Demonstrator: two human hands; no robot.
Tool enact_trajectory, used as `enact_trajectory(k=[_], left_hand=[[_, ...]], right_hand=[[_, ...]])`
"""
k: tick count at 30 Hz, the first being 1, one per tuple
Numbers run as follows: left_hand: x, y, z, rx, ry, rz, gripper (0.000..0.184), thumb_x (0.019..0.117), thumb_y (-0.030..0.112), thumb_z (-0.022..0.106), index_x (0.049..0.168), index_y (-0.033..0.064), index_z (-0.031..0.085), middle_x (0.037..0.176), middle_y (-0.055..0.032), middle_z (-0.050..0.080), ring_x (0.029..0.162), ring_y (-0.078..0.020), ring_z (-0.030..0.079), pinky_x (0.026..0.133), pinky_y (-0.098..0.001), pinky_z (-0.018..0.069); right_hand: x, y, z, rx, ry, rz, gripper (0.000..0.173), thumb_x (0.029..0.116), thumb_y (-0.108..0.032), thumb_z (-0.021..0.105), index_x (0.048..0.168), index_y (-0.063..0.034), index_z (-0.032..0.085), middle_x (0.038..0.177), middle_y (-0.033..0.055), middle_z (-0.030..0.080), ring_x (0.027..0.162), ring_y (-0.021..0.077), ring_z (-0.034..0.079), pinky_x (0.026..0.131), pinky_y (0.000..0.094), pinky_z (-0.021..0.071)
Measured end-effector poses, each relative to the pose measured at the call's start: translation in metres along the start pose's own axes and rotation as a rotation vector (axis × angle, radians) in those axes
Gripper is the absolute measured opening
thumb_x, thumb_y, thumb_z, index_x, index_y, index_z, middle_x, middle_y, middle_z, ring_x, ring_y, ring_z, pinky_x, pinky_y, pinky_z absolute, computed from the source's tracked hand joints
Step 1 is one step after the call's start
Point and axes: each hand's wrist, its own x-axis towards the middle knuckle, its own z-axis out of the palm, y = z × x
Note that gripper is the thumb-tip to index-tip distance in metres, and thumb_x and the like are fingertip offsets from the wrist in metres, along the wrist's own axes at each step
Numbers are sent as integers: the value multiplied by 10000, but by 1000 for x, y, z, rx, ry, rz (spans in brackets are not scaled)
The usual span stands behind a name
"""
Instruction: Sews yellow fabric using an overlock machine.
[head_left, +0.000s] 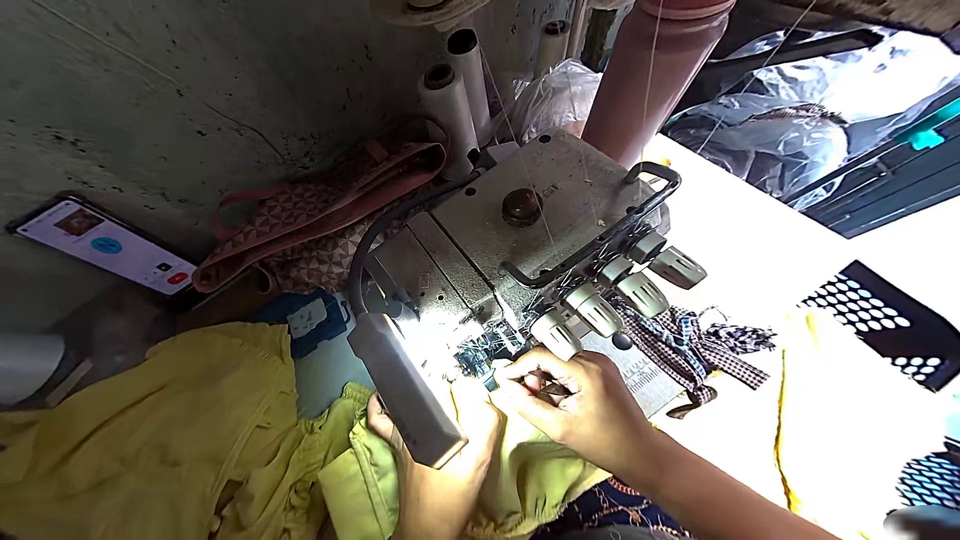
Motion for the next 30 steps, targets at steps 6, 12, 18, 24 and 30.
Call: enact_trajectory(k=[6,12,18,24,30], left_hand=[[1,0,0,7,-11,-35,368,853,450,565,971,115,659,1235,-205,568,1308,-397,407,1075,-575,221],[3,2,1,12,2,-57,424,847,445,582,1014,63,665,1270,-254,558,1300,-414,404,1060,-570,236],[4,0,1,13,-14,-97,458,827,465,579,1036,66,662,1310,-268,524,1312,-432,390,1050,-570,268],[6,-2,-1,10,-44,-100,557,837,488,578,1097,1,648,1352,-311,491,1332,-452,372,1078,-586,245],[6,-4,0,-14,-37,-115,596,823,499,586,1139,-3,649,1390,-310,483,1349,-456,371,1077,-582,271]], right_hand=[[1,0,2,-24,19,-3,162,872,-276,664,853,-136,744,735,-48,670,613,-18,549,537,164,428],[3,1,5,-69,47,-4,184,878,-293,662,860,-139,761,697,-44,658,574,0,532,513,188,416],[3,1,4,-86,48,-10,190,874,-300,655,862,-143,761,691,-47,654,562,5,525,507,196,416],[4,1,5,-87,56,-13,184,864,-300,660,856,-145,758,672,-53,641,548,1,513,491,193,403],[3,3,6,-91,66,-18,190,875,-303,658,853,-141,756,676,-44,642,556,12,524,502,202,417]])
